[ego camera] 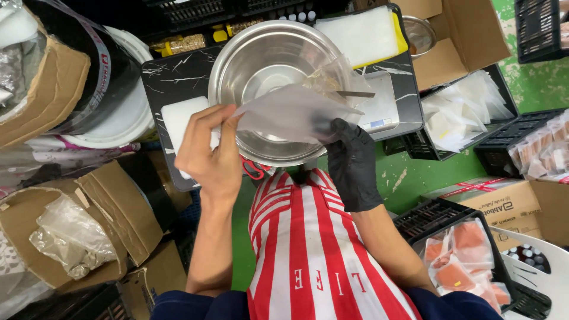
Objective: Scooping powder from a bowl into small plastic bags and weighing them on a scale.
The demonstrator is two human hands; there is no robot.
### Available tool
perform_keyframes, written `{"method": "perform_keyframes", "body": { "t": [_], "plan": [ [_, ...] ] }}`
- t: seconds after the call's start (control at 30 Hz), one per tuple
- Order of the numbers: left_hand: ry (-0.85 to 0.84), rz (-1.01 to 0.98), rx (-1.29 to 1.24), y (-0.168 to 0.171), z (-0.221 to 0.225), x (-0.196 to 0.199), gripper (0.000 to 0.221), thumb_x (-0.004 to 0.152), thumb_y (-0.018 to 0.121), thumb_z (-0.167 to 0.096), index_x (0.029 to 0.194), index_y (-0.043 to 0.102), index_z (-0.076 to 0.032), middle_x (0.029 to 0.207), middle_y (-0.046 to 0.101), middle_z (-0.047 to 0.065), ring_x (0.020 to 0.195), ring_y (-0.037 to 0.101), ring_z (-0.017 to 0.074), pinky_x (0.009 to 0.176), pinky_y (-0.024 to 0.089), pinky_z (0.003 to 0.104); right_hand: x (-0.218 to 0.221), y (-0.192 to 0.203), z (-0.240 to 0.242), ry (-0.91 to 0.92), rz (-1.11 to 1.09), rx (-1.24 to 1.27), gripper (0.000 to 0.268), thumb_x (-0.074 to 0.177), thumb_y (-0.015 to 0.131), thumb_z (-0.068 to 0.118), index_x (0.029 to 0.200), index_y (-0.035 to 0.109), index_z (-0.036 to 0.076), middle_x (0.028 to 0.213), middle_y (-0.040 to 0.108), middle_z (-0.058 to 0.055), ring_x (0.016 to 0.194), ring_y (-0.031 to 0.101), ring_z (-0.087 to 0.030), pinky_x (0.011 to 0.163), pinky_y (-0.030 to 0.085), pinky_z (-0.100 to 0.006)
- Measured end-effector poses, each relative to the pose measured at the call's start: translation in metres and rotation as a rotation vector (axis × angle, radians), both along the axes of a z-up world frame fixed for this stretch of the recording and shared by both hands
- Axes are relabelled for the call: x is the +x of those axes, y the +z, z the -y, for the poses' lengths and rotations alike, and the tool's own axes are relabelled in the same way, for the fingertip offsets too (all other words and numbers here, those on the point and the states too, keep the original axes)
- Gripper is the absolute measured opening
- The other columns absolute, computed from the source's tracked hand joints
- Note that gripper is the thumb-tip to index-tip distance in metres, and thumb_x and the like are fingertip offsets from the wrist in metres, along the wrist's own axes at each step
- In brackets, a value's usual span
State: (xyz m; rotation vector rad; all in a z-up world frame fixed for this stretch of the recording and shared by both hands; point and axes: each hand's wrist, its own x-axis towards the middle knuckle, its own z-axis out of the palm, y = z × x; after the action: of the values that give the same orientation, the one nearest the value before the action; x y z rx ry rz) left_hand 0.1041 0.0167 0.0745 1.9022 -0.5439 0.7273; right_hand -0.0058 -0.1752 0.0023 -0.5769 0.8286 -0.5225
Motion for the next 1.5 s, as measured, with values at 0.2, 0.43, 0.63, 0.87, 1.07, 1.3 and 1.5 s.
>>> {"method": "perform_keyframes", "body": {
  "t": [0.2, 0.43, 0.63, 0.87, 1.07, 1.3, 1.5],
  "plan": [
    [-0.006, 0.108, 0.07, -0.008, 0.014, 0.001, 0.003, 0.102, 0.074, -0.003, 0.1, 0.075, -0.003, 0.102, 0.077, 0.008, 0.102, 0.071, 0.0329, 0.094, 0.057, 0.043, -0.008, -0.032, 0.004, -0.004, -0.006, 0.162, 0.004, 0.092, 0.076, -0.002, 0.096, 0.076, -0.004, 0.09, 0.079, -0.02, 0.085, 0.082, -0.035, 0.084, 0.07, -0.046],
    [0.104, 0.024, 0.107, -0.017, 0.01, -0.002, 0.012, 0.1, 0.083, -0.015, 0.103, 0.075, -0.007, 0.087, 0.062, -0.002, 0.083, 0.063, 0.0204, 0.106, 0.041, 0.045, -0.034, -0.039, 0.002, 0.16, -0.169, -0.35, 0.022, 0.087, 0.077, -0.003, 0.109, 0.074, -0.003, 0.103, 0.077, -0.022, 0.102, 0.076, -0.039, 0.093, 0.063, -0.048],
    [-0.248, -0.386, -0.06, 0.01, 0.002, -0.009, 0.019, 0.1, 0.075, 0.002, 0.086, 0.062, -0.001, 0.102, 0.077, 0.018, 0.141, 0.049, 0.0451, 0.122, 0.016, 0.067, -0.062, -0.051, 0.02, 0.474, -0.306, -1.123, 0.03, 0.083, 0.071, -0.006, 0.113, 0.075, -0.002, 0.109, 0.076, -0.024, 0.116, 0.071, -0.042, 0.101, 0.057, -0.049],
    [-0.668, -0.81, -0.367, -0.039, -0.032, 0.013, 0.018, 0.098, 0.072, 0.002, 0.088, 0.059, -0.005, 0.129, 0.073, 0.022, 0.148, 0.047, 0.0356, 0.128, 0.023, 0.061, -0.042, 0.021, 0.007, 0.226, -0.138, -0.135, 0.007, 0.086, 0.068, -0.006, 0.083, 0.075, -0.004, 0.073, 0.071, -0.014, 0.05, 0.06, -0.016, 0.056, 0.055, -0.023],
    [-0.514, -0.938, -0.636, -0.039, -0.081, 0.026, 0.018, 0.115, 0.052, -0.034, 0.112, 0.042, -0.02, 0.173, 0.006, 0.035, 0.151, -0.003, 0.0719, 0.106, -0.002, 0.093, -0.053, 0.011, 0.027, 0.567, 0.072, -0.568, 0.009, 0.087, 0.071, 0.0, 0.084, 0.079, 0.0, 0.084, 0.076, -0.015, 0.07, 0.068, -0.024, 0.069, 0.059, -0.032],
    [-0.935, -1.059, -0.288, -0.017, -0.051, 0.016, 0.078, 0.098, 0.045, -0.077, 0.133, 0.041, -0.008, 0.163, 0.035, 0.037, 0.157, 0.023, 0.0578, 0.109, 0.024, 0.085, -0.045, 0.037, 0.022, 0.971, 0.356, -1.075, 0.012, 0.089, 0.073, 0.008, 0.086, 0.084, 0.005, 0.096, 0.082, -0.016, 0.094, 0.077, -0.034, 0.086, 0.063, -0.043],
    [-1.603, -1.053, 0.267, -0.063, -0.005, -0.017, 0.108, 0.082, 0.087, -0.042, 0.163, 0.029, 0.0, 0.162, 0.039, 0.033, 0.152, 0.035, 0.0463, 0.121, 0.03, 0.062, -0.026, 0.029, -0.019, 1.426, 0.485, -1.46, 0.043, 0.094, 0.07, 0.027, 0.063, 0.068, -0.002, 0.076, 0.056, -0.027, 0.074, 0.061, -0.051, 0.063, 0.05, -0.055]
  ]
}}
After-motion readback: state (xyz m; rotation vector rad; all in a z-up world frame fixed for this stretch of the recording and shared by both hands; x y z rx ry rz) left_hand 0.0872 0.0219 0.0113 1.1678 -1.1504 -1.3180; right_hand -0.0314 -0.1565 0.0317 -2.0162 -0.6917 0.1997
